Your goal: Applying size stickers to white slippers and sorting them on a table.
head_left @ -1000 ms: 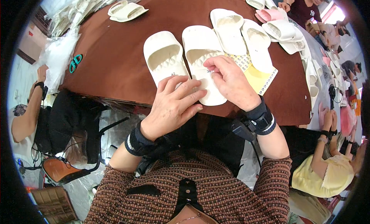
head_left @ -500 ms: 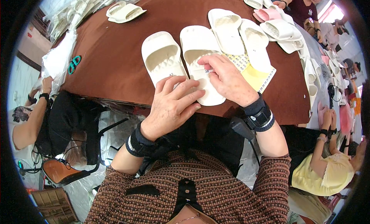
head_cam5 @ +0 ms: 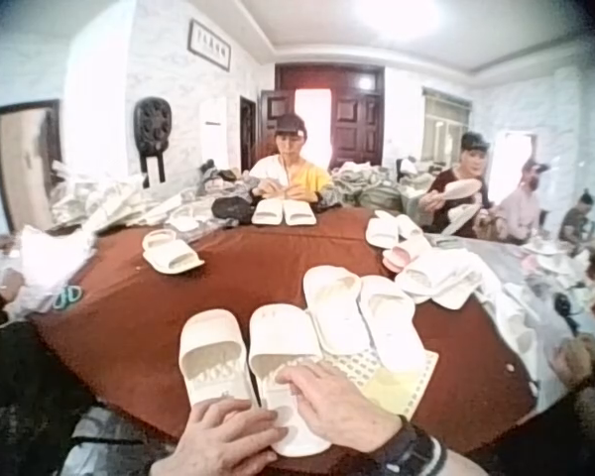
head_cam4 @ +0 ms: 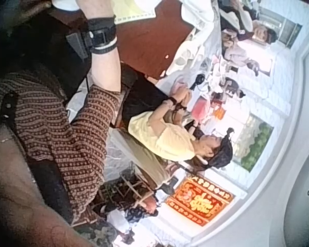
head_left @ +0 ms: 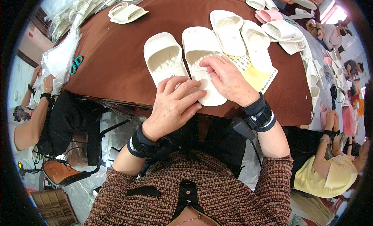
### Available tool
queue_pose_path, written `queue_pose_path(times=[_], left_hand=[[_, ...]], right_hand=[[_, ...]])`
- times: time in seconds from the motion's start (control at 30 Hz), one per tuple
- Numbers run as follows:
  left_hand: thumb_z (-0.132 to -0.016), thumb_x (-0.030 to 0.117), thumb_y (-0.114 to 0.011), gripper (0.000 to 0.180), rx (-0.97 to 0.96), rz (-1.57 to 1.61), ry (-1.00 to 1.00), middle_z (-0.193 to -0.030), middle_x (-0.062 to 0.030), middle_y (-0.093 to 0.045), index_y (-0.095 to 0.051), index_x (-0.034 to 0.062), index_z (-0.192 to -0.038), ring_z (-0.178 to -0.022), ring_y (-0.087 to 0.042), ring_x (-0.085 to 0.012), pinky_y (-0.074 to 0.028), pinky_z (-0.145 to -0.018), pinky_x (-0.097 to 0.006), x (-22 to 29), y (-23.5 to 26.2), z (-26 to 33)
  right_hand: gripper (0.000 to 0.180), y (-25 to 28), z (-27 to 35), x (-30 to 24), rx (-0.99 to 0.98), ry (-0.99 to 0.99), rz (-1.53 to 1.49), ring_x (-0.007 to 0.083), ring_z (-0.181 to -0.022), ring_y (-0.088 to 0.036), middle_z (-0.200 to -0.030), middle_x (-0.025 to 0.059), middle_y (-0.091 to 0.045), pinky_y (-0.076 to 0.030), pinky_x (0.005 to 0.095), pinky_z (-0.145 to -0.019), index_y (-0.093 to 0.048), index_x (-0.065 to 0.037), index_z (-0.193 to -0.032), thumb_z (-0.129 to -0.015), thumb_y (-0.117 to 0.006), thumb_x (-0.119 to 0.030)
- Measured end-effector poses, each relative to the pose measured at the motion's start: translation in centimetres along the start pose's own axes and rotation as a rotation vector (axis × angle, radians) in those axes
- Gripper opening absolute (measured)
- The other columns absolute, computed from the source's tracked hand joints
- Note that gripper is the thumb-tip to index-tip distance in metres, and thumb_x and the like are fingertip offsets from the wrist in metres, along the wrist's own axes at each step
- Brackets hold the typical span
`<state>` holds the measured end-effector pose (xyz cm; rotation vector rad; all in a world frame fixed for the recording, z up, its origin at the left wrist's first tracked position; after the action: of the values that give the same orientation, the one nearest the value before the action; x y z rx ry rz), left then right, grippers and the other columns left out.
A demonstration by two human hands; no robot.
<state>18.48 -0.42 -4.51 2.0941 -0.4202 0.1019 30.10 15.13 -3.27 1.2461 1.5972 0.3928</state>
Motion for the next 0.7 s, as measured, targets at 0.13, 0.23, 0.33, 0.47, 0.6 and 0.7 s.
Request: queue_pose_path(times=[0.13, 0.23, 0.33, 0.47, 0.6, 0.7], left_hand=[[-0.077, 0.017, -0.076, 0.039, 0.007, 0.001, 0.003, -0.126, -0.0013, -0.062, -0.070, 0.0167, -0.115, -0.120, -0.053, -0.0277, -0.037, -0.104, -0.045, -0.06, 0.01, -0.01], [-0.076, 0.017, -0.077, 0.040, 0.008, -0.003, 0.006, -0.126, -0.0012, -0.062, -0.070, 0.0169, -0.115, -0.119, -0.053, -0.0277, -0.037, -0.104, -0.044, -0.04, 0.02, 0.08], [-0.076, 0.017, -0.077, 0.040, 0.008, -0.002, 0.003, -0.126, -0.0011, -0.062, -0.070, 0.0170, -0.115, -0.119, -0.053, -0.0278, -0.037, -0.103, -0.045, -0.08, -0.05, 0.07], [-0.076, 0.017, -0.077, 0.040, 0.013, 0.004, -0.002, -0.126, -0.0013, -0.062, -0.070, 0.0168, -0.115, -0.119, -0.053, -0.0278, -0.038, -0.102, -0.045, -0.05, -0.11, 0.11], [-0.076, 0.017, -0.077, 0.040, 0.013, 0.000, -0.004, -0.126, -0.0013, -0.062, -0.070, 0.0165, -0.115, -0.119, -0.053, -0.0279, -0.038, -0.102, -0.045, -0.04, -0.07, 0.14], [-0.076, 0.017, -0.077, 0.040, 0.014, 0.008, -0.001, -0.126, -0.0015, -0.062, -0.070, 0.0163, -0.115, -0.119, -0.053, -0.0281, -0.038, -0.102, -0.045, -0.06, -0.13, 0.16]], right_hand=[[0.034, -0.28, 0.17, 0.73, 0.041, -0.005, -0.042, 0.0287, -0.096, -0.060, -0.107, 0.0162, -0.059, -0.049, 0.0381, -0.089, -0.055, 0.000, -0.118, -0.085, -0.048, 0.004], [0.032, -0.31, 0.05, 0.75, 0.038, -0.040, -0.111, 0.0312, -0.098, -0.060, -0.107, 0.0175, -0.060, -0.049, 0.0404, -0.089, -0.055, 0.000, -0.116, -0.085, -0.049, 0.003], [0.031, -0.12, -0.06, 0.68, 0.026, -0.047, -0.116, 0.0342, -0.099, -0.060, -0.105, 0.0186, -0.061, -0.048, 0.0433, -0.090, -0.055, 0.001, -0.114, -0.084, -0.050, 0.002], [0.031, 0.00, -0.05, 0.60, 0.006, -0.049, -0.101, 0.0341, -0.099, -0.060, -0.105, 0.0185, -0.060, -0.048, 0.0430, -0.089, -0.055, 0.000, -0.115, -0.084, -0.050, 0.002], [0.030, 0.03, -0.10, 0.42, 0.011, -0.057, -0.116, 0.0344, -0.099, -0.060, -0.104, 0.0182, -0.061, -0.048, 0.0431, -0.089, -0.055, 0.000, -0.114, -0.084, -0.050, 0.001], [0.028, 0.21, -0.19, 0.29, -0.009, -0.080, -0.100, 0.0350, -0.098, -0.060, -0.103, 0.0179, -0.061, -0.048, 0.0428, -0.089, -0.055, 0.000, -0.113, -0.085, -0.050, 0.000]])
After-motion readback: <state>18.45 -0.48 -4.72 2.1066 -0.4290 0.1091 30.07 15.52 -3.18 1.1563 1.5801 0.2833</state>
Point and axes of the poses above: each hand's wrist, its own z-axis away from the middle knuckle, its own y-axis out of the back of the hand, x = y × z, the point moved 3 cm from there along -z, towards the middle knuckle
